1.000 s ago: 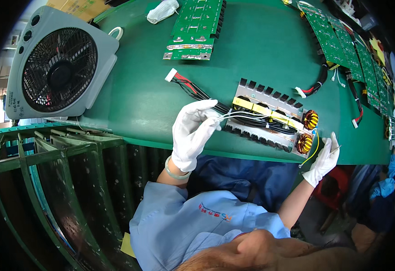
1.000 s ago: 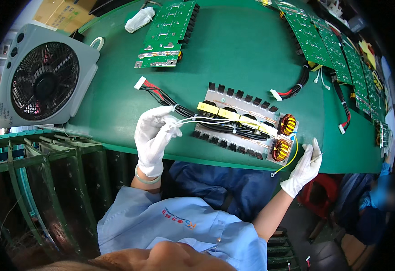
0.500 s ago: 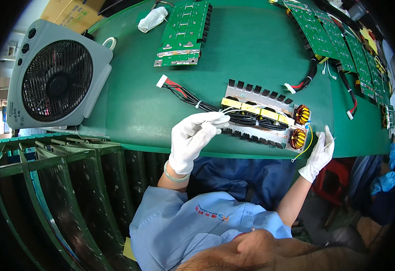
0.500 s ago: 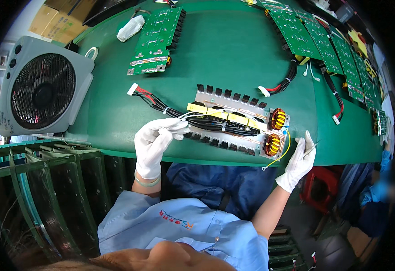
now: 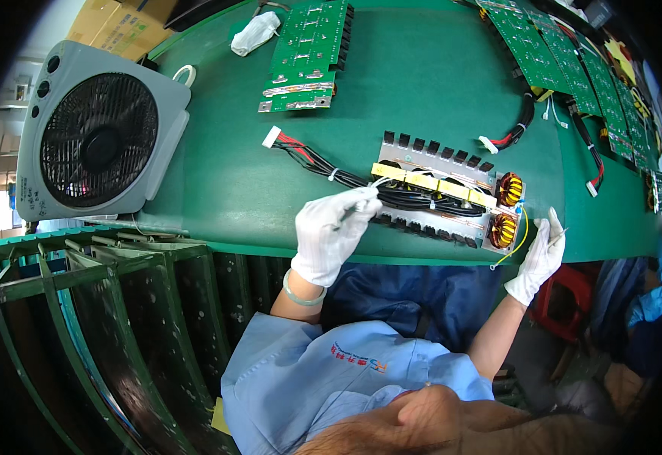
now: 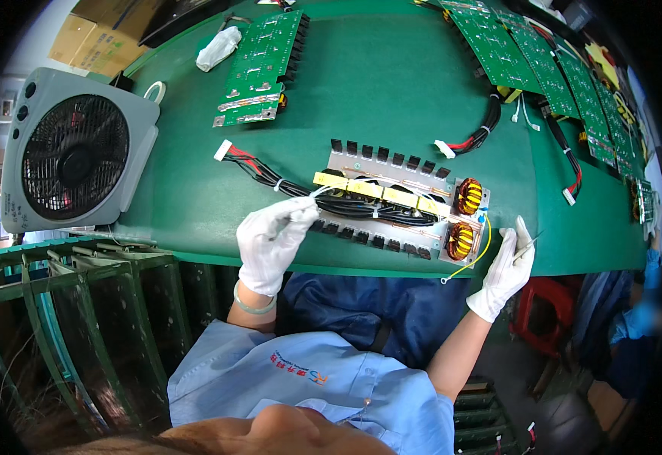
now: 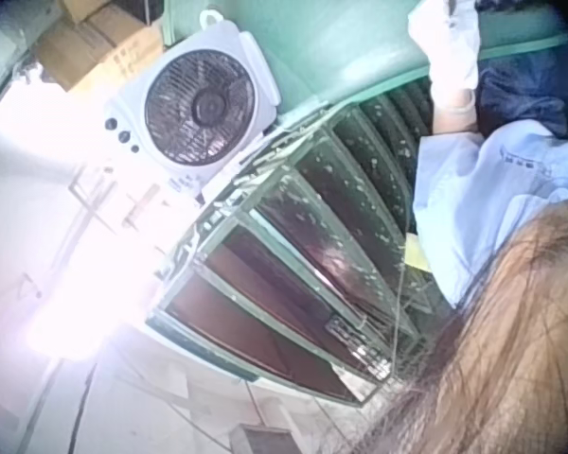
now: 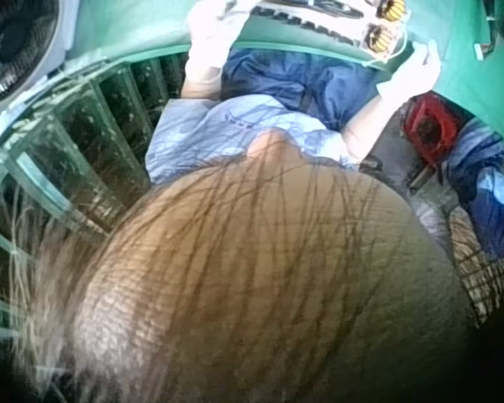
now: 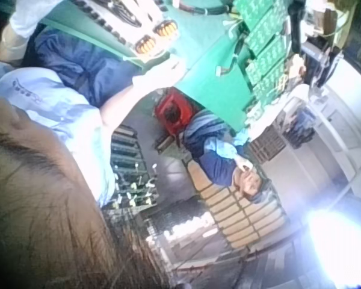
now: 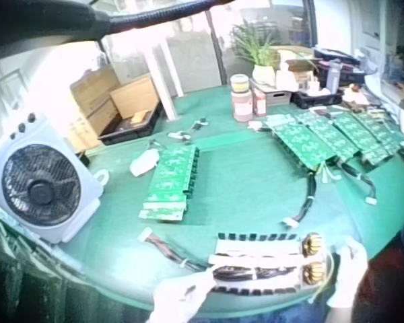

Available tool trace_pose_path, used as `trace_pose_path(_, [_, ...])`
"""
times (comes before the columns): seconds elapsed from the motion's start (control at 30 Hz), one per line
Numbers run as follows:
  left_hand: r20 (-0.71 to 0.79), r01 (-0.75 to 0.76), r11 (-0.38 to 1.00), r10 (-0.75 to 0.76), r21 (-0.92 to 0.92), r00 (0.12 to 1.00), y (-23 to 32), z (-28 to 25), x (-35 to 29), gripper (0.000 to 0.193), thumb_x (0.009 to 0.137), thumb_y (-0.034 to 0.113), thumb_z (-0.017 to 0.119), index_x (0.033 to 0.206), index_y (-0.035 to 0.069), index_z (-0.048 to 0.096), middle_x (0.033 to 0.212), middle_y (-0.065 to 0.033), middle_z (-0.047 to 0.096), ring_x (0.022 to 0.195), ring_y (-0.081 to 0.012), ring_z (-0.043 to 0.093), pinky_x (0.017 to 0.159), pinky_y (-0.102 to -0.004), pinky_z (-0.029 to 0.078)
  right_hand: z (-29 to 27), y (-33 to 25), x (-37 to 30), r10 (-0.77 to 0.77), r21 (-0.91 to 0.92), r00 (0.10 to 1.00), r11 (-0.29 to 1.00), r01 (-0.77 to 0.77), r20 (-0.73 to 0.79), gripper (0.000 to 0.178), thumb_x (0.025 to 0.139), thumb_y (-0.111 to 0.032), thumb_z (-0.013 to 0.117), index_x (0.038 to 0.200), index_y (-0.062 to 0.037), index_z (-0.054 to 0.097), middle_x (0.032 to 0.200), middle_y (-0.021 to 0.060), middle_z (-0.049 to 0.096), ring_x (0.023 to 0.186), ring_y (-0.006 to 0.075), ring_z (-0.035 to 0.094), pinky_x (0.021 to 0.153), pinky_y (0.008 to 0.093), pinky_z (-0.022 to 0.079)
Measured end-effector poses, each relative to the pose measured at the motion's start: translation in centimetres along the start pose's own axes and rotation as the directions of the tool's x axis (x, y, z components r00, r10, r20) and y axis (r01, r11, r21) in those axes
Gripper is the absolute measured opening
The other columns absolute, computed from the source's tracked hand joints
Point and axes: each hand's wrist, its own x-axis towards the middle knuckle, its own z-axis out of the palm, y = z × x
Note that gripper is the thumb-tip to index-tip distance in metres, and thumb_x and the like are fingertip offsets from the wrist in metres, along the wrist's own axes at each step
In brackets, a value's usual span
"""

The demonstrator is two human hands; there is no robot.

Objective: Manually assemble and inspect electronic components, including circuit boards and transformer units.

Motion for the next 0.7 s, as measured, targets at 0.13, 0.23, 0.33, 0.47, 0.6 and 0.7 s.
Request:
trace_pose_path(0.13, [-0.091, -0.042, 0.992, 0.053, 0.117, 0.994, 0.2, -1.4, 1.9, 0.012, 0.08, 0.005, 0.072, 0.091, 0.004, 0.068, 0.093, -0.0112, 0.07, 0.087, -0.0269, 0.067, 0.077, -0.0332, 0.052, 0.1, 0.2, -0.1, -0.008, 0.064, 1.0, 0.998, 0.008, -0.002, 0.028, 0.097, -0.005, 0.056, 0.122, 0.0068, 0.058, 0.115, 0.0142, 0.064, 0.092, 0.0149, 0.062, 0.086, 0.0277, 0.049])
trace_pose_path(0.23, [-0.044, -0.222, 0.913, 0.252, 0.342, 0.967, -1.0, -1.8, 3.8, 0.018, 0.076, 0.001, 0.072, 0.093, 0.005, 0.068, 0.092, -0.0107, 0.07, 0.091, -0.0281, 0.066, 0.081, -0.0362, 0.052, 0.1, 0.2, 0.0, -0.004, 0.046, 1.0, 0.999, 0.004, -0.002, 0.028, 0.097, -0.006, 0.057, 0.122, 0.0062, 0.058, 0.115, 0.0139, 0.064, 0.091, 0.0151, 0.063, 0.086, 0.028, 0.05])
trace_pose_path(0.33, [-0.022, -0.263, 0.913, 0.284, 0.31, 0.959, -1.3, -1.8, 5.1, 0.019, 0.077, -0.003, 0.067, 0.094, 0.005, 0.068, 0.093, -0.0117, 0.069, 0.092, -0.029, 0.066, 0.083, -0.0371, 0.052, 0.4, -0.3, -0.1, -0.017, 0.039, 1.0, 0.999, 0.018, -0.012, 0.028, 0.097, -0.007, 0.057, 0.122, 0.005, 0.059, 0.111, 0.0134, 0.065, 0.091, 0.015, 0.063, 0.086, 0.0282, 0.049])
trace_pose_path(0.47, [0.063, -0.275, 0.922, 0.268, 0.274, 0.961, -1.5, -1.8, 6.0, 0.028, 0.076, -0.01, 0.059, 0.099, 0.003, 0.067, 0.1, -0.0137, 0.068, 0.097, -0.0311, 0.065, 0.088, -0.0385, 0.051, 0.4, -0.2, 0.0, -0.006, 0.038, 1.0, 0.999, 0.006, 0.004, 0.028, 0.097, -0.006, 0.057, 0.122, 0.0053, 0.059, 0.11, 0.0131, 0.065, 0.093, 0.015, 0.062, 0.087, 0.0284, 0.048])
trace_pose_path(0.6, [0.123, -0.227, 0.972, 0.218, 0.063, 0.968, -1.3, -2.4, 6.0, 0.042, 0.073, -0.006, 0.062, 0.114, 0.002, 0.063, 0.11, -0.0153, 0.066, 0.102, -0.0337, 0.063, 0.092, -0.0391, 0.048, 0.4, -0.4, 0.0, -0.088, 0.044, 0.996, 0.995, 0.089, -0.027, 0.027, 0.097, -0.007, 0.057, 0.121, 0.0047, 0.06, 0.103, 0.0105, 0.067, 0.08, 0.0097, 0.06, 0.076, 0.0233, 0.048])
trace_pose_path(0.7, [0.385, -0.258, 0.965, 0.221, 0.048, 0.896, -0.6, -2.8, 6.9, 0.058, 0.071, -0.001, 0.066, 0.128, -0.001, 0.055, 0.121, -0.0171, 0.062, 0.114, -0.0342, 0.058, 0.102, -0.0392, 0.042, -0.6, -2.3, 0.1, 0.103, -0.001, 0.994, 0.995, -0.103, 0.031, 0.028, 0.099, -0.01, 0.055, 0.122, 0.0035, 0.059, 0.094, 0.0077, 0.068, 0.064, 0.004, 0.052, 0.057, 0.0178, 0.041])
